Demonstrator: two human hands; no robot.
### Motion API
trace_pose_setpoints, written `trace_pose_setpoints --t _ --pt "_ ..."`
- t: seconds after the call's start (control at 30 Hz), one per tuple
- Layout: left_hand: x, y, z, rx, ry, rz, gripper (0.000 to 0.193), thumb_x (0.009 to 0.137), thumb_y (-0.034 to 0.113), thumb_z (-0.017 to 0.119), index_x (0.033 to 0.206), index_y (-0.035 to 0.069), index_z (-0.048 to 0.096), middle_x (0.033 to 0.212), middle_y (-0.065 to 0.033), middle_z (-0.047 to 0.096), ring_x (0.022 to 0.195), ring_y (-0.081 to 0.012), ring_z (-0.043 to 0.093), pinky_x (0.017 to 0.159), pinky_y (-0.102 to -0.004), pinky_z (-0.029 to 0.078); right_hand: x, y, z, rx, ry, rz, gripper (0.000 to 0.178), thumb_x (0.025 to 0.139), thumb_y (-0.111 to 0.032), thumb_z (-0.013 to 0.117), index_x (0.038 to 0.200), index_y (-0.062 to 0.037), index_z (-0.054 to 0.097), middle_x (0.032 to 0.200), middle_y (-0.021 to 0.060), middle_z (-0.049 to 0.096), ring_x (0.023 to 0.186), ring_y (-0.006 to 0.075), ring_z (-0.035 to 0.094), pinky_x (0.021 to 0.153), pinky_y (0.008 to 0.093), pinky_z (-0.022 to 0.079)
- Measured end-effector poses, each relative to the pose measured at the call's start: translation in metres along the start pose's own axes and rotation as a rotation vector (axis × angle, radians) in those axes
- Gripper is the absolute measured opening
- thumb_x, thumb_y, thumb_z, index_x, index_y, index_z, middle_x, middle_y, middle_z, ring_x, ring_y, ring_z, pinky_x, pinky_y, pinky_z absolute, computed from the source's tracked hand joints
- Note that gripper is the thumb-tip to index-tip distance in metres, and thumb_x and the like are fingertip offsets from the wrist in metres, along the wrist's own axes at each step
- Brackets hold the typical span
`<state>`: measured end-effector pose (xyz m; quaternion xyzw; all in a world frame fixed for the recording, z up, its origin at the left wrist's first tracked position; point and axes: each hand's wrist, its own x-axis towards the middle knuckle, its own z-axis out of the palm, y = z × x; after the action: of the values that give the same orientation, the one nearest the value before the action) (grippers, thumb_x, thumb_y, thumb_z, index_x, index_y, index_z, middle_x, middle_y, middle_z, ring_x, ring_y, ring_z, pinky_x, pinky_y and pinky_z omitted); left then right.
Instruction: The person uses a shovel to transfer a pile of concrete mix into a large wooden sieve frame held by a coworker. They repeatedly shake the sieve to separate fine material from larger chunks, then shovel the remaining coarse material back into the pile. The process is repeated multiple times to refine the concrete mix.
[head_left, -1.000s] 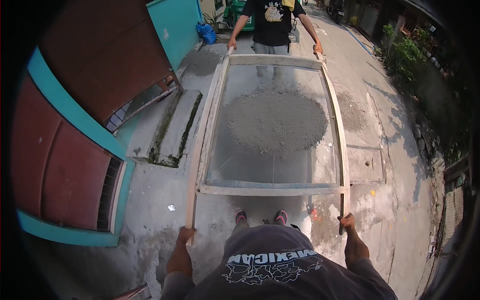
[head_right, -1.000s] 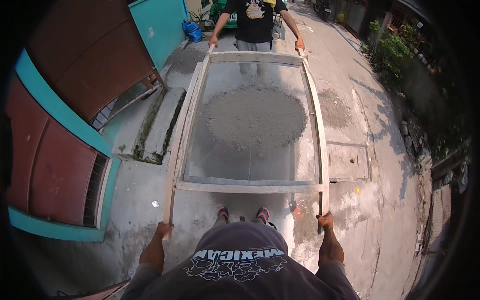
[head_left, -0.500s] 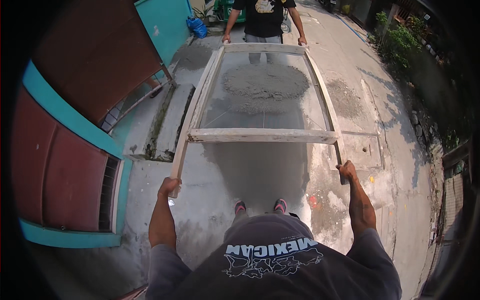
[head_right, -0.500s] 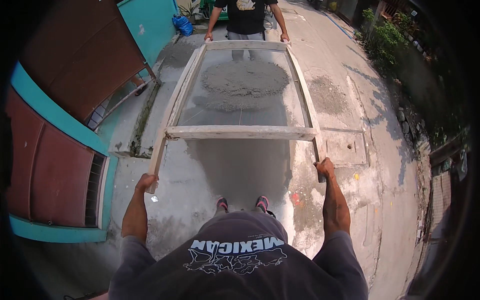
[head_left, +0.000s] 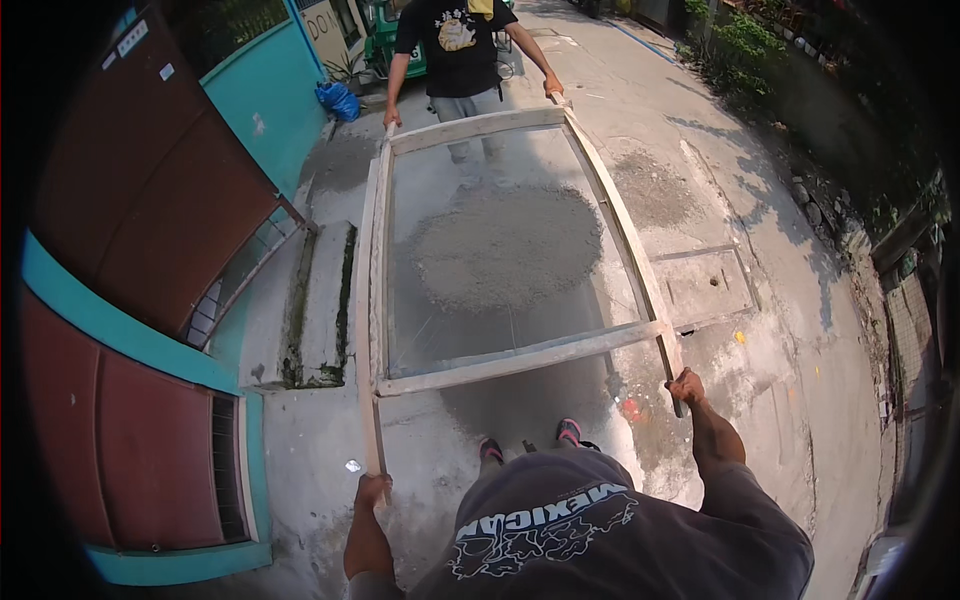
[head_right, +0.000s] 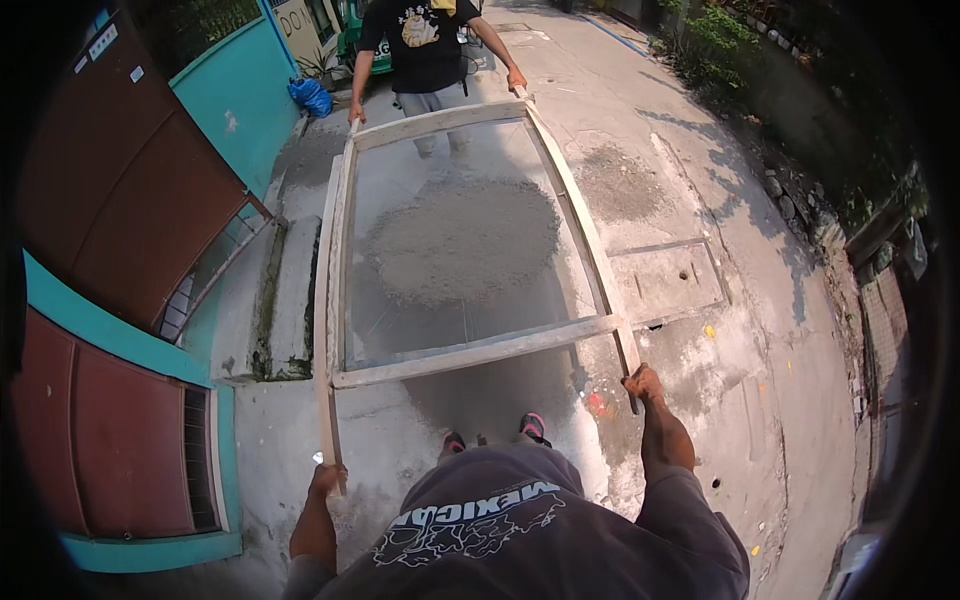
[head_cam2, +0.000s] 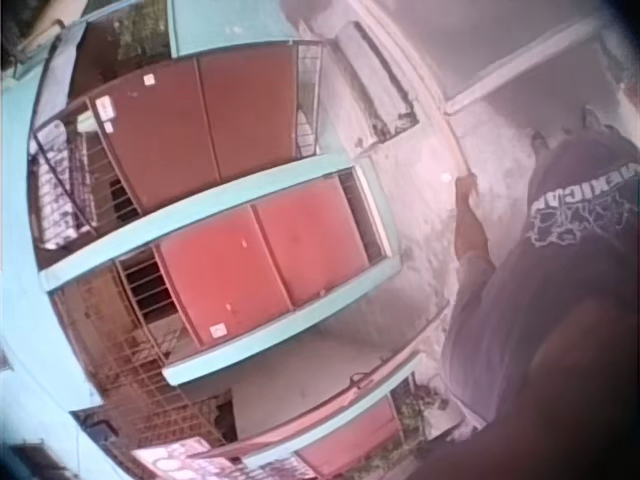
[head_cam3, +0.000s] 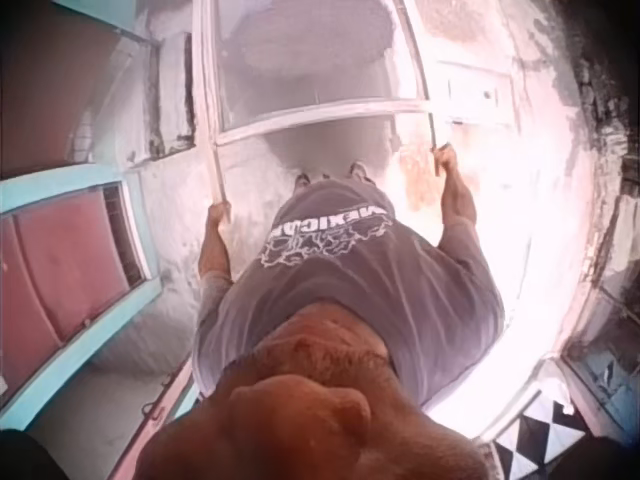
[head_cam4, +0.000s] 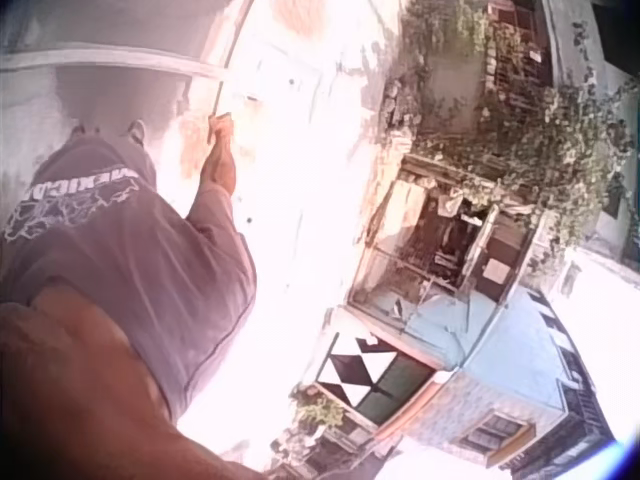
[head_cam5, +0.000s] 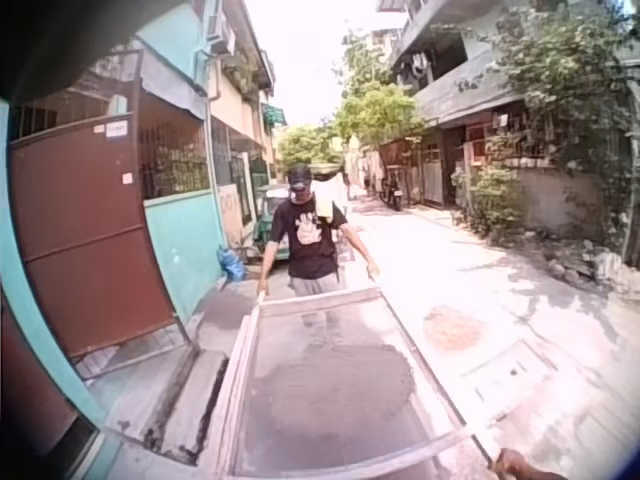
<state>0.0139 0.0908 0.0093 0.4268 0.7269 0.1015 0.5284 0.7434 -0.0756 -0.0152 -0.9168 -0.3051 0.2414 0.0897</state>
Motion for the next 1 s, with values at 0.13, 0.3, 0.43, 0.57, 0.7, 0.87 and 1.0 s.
trace_pose_setpoints --t 0.13,0.3,0.43,0.57,0.7,0.87,1.0 --pt "0.035 0.153 -0.049 -0.028 -0.038 0.137 0.016 0.063 0.015 0.049 0.066 0.001 0.056 0.056 -0.0092 0.054 0.048 -0.0192 0.053 0.046 -0.0307 0.043 0.058 -0.109 -0.095 0.047 0.126 -0.199 0.043 0.059 -0.031 0.059 0.082 0.0052 0.052 0.082 0.0218 0.057 0.078 0.0307 0.056 0.067 0.0322 0.045" --pt "0.029 0.243 -0.077 0.018 0.029 0.196 0.017 0.059 0.014 0.051 0.066 0.0 0.056 0.056 -0.0118 0.054 0.047 -0.0211 0.053 0.045 -0.0313 0.043 0.092 -0.181 -0.186 -0.075 0.089 -0.225 0.039 0.056 -0.034 0.061 0.07 0.0025 0.057 0.067 0.0172 0.059 0.061 0.0267 0.058 0.055 0.0325 0.046" --pt "0.022 0.163 -0.016 0.002 0.025 0.19 0.018 0.059 0.013 0.052 0.066 -0.003 0.056 0.056 -0.0103 0.054 0.046 -0.0196 0.053 0.043 -0.0306 0.043 0.075 -0.093 -0.107 0.11 0.084 -0.128 0.051 0.058 -0.032 0.059 0.086 0.0091 0.05 0.083 0.025 0.055 0.082 0.032 0.055 0.071 0.034 0.044" --pt "-0.012 -0.018 0.011 0.018 0.109 0.036 0.007 0.062 0.004 0.051 0.065 -0.001 0.055 0.056 -0.0081 0.054 0.051 -0.018 0.054 0.048 -0.0291 0.044 -0.019 0.009 -0.007 0.2 0.098 -0.132 0.051 0.06 -0.027 0.061 0.095 0.0047 0.042 0.086 0.0247 0.055 0.085 0.0358 0.053 0.073 0.0373 0.043" --pt "-0.044 -0.089 0.011 -0.001 0.102 -0.014 0.008 0.059 0.008 0.057 0.062 0.0 0.056 0.058 -0.0079 0.056 0.055 -0.0176 0.055 0.05 -0.0303 0.044 -0.066 0.112 0.045 0.371 -0.055 -0.127 0.046 0.055 -0.026 0.067 0.09 0.0012 0.053 0.082 0.0125 0.059 0.075 0.0228 0.056 0.065 0.0316 0.044" --pt "-0.01 -0.091 0.002 0.03 0.152 -0.037 0.006 0.061 0.005 0.055 0.062 -0.001 0.056 0.058 -0.0085 0.056 0.055 -0.0178 0.055 0.05 -0.0311 0.044 -0.015 0.11 0.064 0.788 -0.293 -0.079 0.021 0.052 -0.022 0.067 0.058 -0.0034 0.06 0.058 0.0042 0.057 0.054 0.0131 0.051 0.049 0.0263 0.04" --pt "0.039 0.06 -0.006 -0.036 0.026 0.112 0.014 0.061 0.013 0.057 0.062 -0.001 0.057 0.055 -0.0073 0.055 0.05 -0.0161 0.054 0.047 -0.0283 0.044 0.06 0.026 -0.018 0.57 -0.244 -0.143 0.026 0.06 -0.031 0.058 0.062 -0.0049 0.061 0.061 0.0074 0.058 0.057 0.0148 0.053 0.052 0.0288 0.043"
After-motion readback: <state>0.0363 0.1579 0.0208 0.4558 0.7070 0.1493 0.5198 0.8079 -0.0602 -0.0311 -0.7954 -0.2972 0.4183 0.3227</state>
